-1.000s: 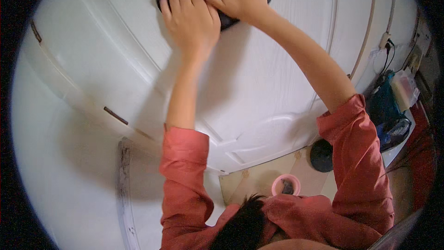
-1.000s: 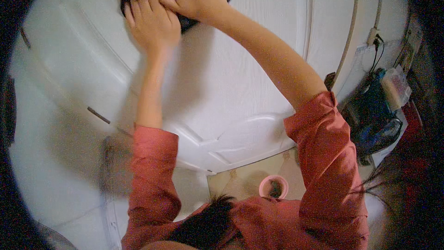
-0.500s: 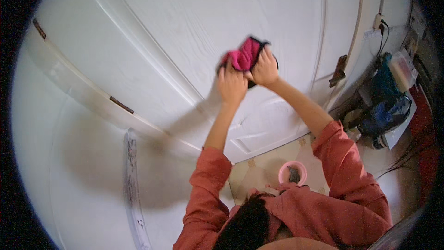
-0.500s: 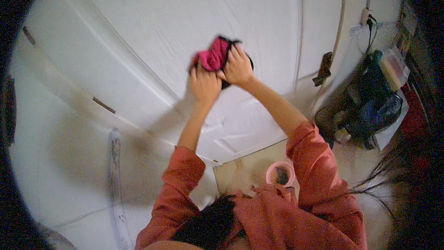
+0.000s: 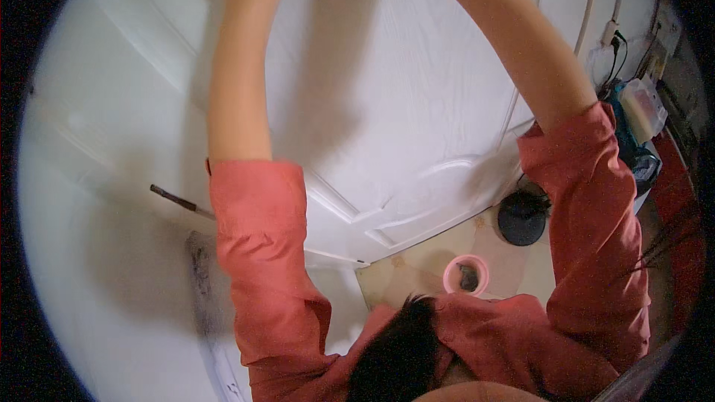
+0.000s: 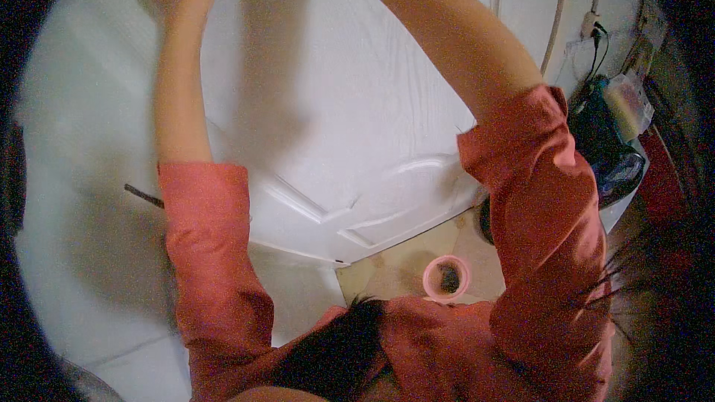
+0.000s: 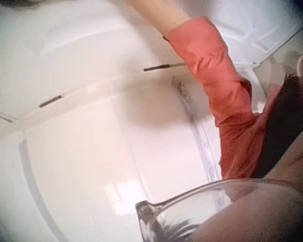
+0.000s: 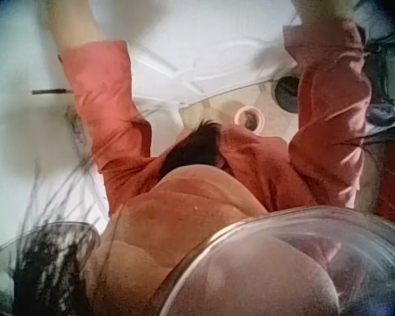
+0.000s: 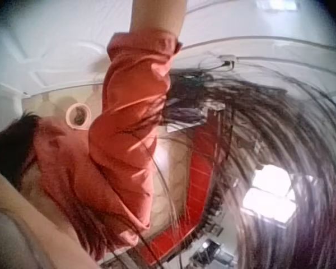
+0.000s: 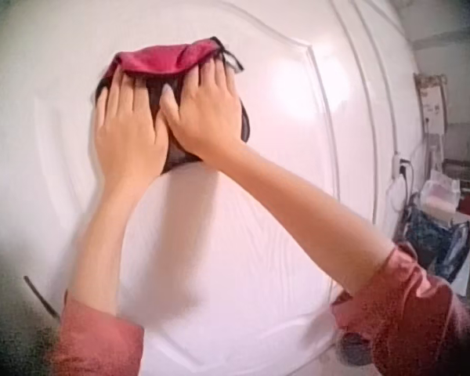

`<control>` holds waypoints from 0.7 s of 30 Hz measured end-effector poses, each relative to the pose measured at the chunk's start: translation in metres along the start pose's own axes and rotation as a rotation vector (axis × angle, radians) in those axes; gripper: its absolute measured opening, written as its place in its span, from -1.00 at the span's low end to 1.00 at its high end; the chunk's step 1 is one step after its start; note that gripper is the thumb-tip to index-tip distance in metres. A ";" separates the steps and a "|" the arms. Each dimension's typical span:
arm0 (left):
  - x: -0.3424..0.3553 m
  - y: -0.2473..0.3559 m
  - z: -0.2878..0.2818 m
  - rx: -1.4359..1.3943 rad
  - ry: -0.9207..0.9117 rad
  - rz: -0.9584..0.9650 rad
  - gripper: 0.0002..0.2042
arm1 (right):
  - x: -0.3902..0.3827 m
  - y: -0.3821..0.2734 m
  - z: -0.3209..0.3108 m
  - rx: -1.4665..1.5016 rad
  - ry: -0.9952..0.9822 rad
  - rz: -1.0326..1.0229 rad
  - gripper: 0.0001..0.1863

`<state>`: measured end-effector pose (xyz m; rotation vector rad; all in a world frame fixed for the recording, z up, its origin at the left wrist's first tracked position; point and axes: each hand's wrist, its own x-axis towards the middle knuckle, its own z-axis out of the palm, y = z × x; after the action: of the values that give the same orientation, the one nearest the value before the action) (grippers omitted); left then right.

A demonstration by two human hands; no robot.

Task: The person is using a wet rag to wipe down and clean a white door.

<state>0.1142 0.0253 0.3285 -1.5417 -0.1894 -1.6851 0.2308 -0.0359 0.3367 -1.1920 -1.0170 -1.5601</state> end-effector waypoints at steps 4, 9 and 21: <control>-0.041 0.031 -0.021 -0.003 -0.124 -0.059 -0.51 | -0.040 0.004 -0.021 -0.030 0.062 -0.197 -0.34; -0.113 0.050 -0.025 -0.038 -0.244 -0.009 -0.59 | -0.123 -0.002 -0.033 -0.018 -0.218 -0.071 -0.28; -0.322 0.133 -0.132 -0.282 -0.937 -0.016 -0.52 | -0.381 -0.035 -0.110 0.139 -0.594 -0.121 -0.49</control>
<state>0.0705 0.0068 -0.0407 -2.4547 -0.4529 -0.8991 0.2213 -0.0668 -0.0601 -1.5585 -1.5754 -1.2142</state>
